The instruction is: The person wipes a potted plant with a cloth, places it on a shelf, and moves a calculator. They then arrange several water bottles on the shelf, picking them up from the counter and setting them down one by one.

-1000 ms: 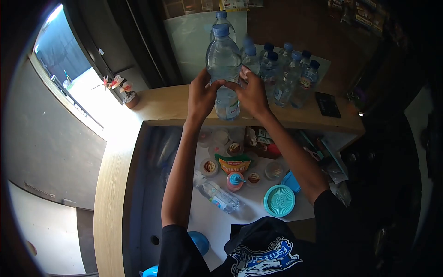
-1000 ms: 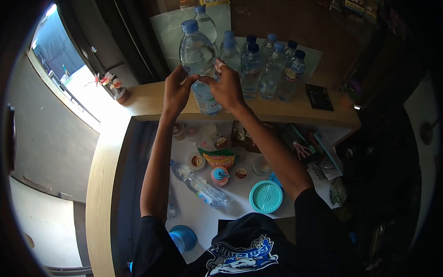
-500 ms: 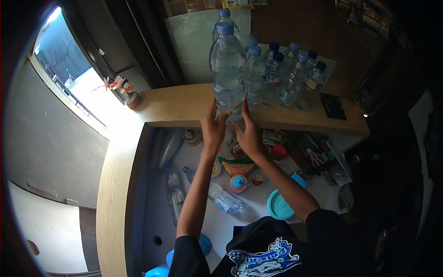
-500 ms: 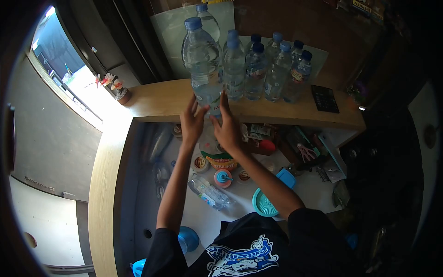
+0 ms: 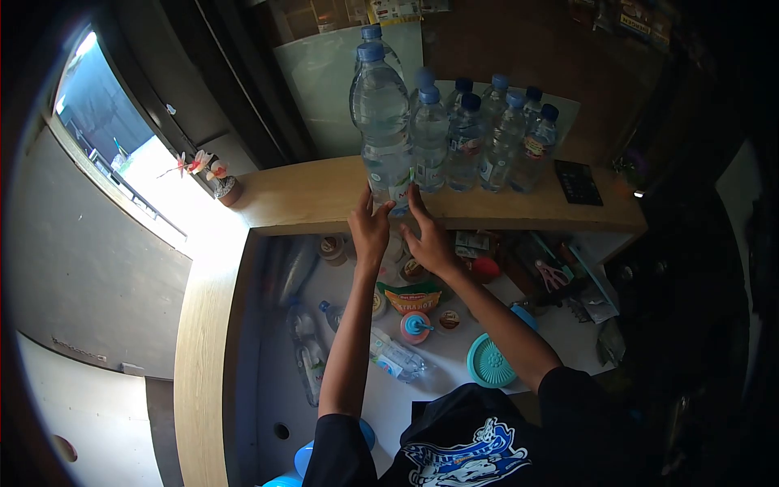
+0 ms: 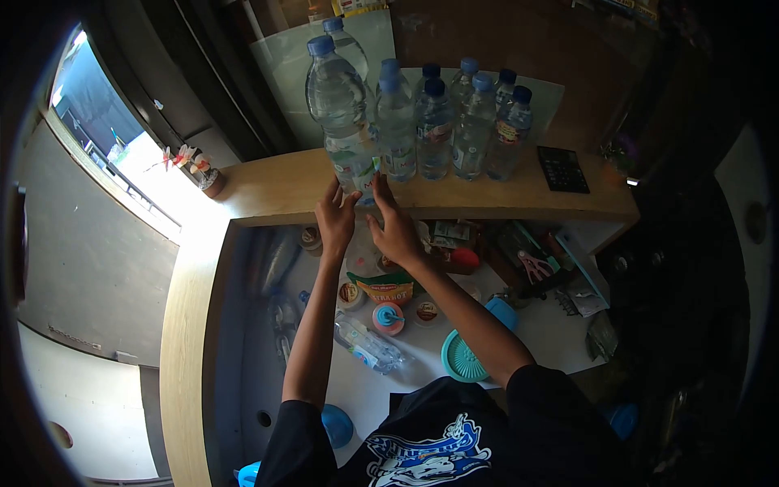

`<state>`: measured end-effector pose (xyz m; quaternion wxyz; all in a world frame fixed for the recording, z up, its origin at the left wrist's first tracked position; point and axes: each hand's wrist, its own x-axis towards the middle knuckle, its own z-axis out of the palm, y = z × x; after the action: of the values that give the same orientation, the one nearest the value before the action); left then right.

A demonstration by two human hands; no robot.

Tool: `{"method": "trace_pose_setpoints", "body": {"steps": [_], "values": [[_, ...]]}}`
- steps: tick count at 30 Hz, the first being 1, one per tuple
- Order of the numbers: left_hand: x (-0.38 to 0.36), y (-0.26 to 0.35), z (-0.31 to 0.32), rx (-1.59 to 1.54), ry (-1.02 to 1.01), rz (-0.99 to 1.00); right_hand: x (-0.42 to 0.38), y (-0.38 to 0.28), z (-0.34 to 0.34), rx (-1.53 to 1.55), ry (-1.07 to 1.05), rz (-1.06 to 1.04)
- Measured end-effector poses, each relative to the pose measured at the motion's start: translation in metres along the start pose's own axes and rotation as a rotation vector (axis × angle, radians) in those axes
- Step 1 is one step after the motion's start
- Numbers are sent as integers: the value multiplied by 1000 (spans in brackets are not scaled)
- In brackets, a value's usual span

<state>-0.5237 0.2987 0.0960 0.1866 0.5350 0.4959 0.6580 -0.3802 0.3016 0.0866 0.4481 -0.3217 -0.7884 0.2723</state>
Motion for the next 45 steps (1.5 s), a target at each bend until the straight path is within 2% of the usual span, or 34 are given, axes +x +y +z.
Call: {"method": "trace_pose_setpoints", "body": {"steps": [8, 11, 17, 23, 26, 32, 35, 38, 41, 43, 45], "values": [[15, -15, 7, -18, 13, 25, 8, 13, -2, 42, 9, 77], [21, -20, 8, -1, -1, 63, 9, 18, -7, 22, -64, 129], [24, -16, 11, -94, 7, 9, 13, 28, -5, 0, -97, 105], [26, -24, 10, -37, 17, -3, 13, 17, -7, -80, -158, 146], [26, -22, 10, -41, 11, -28, 12, 23, 0, -123, -112, 130], [28, -32, 11, -16, 20, 6, 14, 23, -2, -90, -133, 146], [22, -28, 18, -111, 93, 63, 12, 34, 2, -100, -94, 69], [10, -18, -3, 318, -98, -256, 10, 38, 1, -129, -92, 6], [-29, -15, -3, 112, 167, -232, 8, 34, -3, -93, -119, 63], [-69, 12, -14, -87, 197, -289, -6, 24, -7, -132, -138, 78], [-115, 45, -27, -206, 255, -342, -20, -15, -17, -182, -140, 106]]}}
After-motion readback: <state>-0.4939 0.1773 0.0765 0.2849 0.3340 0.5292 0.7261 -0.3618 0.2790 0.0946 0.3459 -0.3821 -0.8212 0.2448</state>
